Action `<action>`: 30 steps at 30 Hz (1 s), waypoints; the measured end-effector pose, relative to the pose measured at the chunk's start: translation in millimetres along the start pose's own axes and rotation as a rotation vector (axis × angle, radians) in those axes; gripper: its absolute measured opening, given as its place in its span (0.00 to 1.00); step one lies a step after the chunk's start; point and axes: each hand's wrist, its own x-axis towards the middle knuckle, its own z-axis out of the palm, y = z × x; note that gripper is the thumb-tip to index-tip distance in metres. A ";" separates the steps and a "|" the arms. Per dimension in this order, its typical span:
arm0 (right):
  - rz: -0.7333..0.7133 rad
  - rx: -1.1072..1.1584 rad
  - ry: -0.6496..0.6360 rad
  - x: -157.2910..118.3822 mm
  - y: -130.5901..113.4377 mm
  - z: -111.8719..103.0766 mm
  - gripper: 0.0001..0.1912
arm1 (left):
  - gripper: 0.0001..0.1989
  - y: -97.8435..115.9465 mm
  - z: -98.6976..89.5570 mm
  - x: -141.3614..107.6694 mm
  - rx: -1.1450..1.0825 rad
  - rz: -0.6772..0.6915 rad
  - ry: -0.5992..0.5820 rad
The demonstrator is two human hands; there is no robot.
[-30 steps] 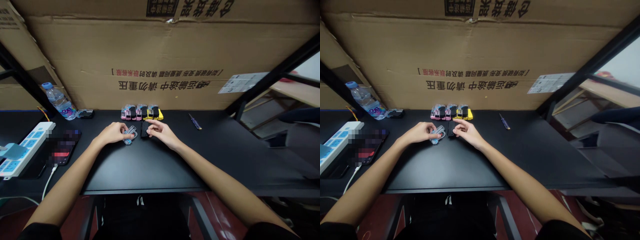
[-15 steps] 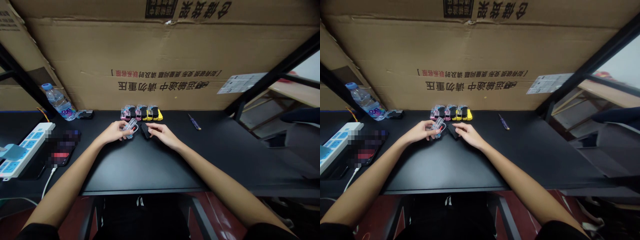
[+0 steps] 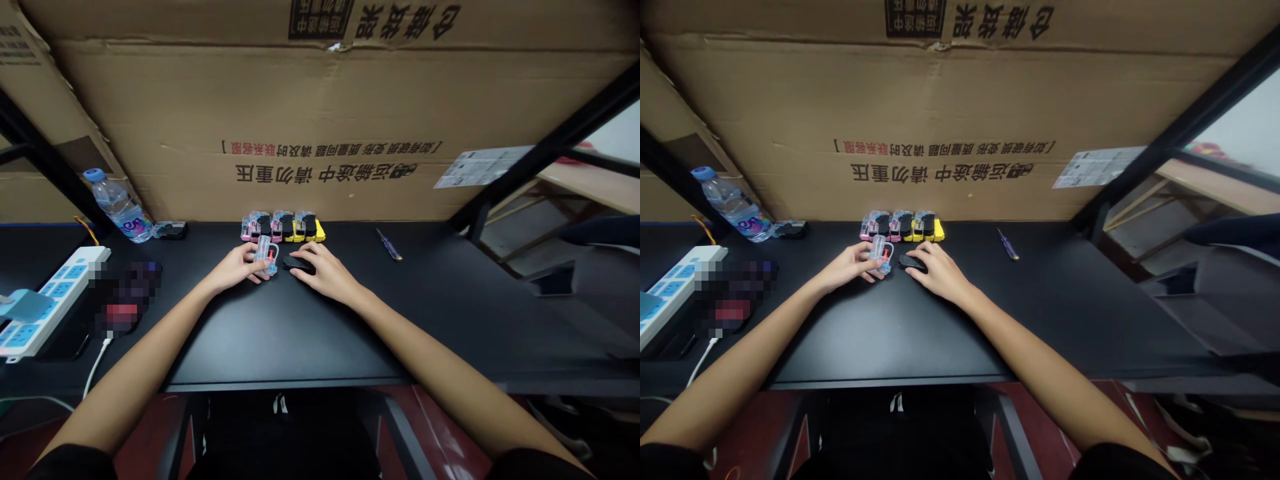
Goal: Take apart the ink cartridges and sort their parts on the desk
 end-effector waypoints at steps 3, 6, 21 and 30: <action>0.049 0.068 0.022 1.4 -0.4 -0.4 0.18 | 0.25 -0.3 -1.3 0.7 -0.010 -0.007 0.000; 0.206 0.324 0.102 5.0 -1.6 1.0 0.18 | 0.24 -0.6 -0.5 1.3 -0.029 -0.005 0.003; 0.547 1.297 0.049 9.4 -17.1 4.2 0.19 | 0.23 2.5 11.5 -1.9 -0.040 0.078 0.005; 0.452 1.228 0.135 8.5 -23.3 7.5 0.19 | 0.23 -1.6 11.8 1.6 -0.026 0.182 0.037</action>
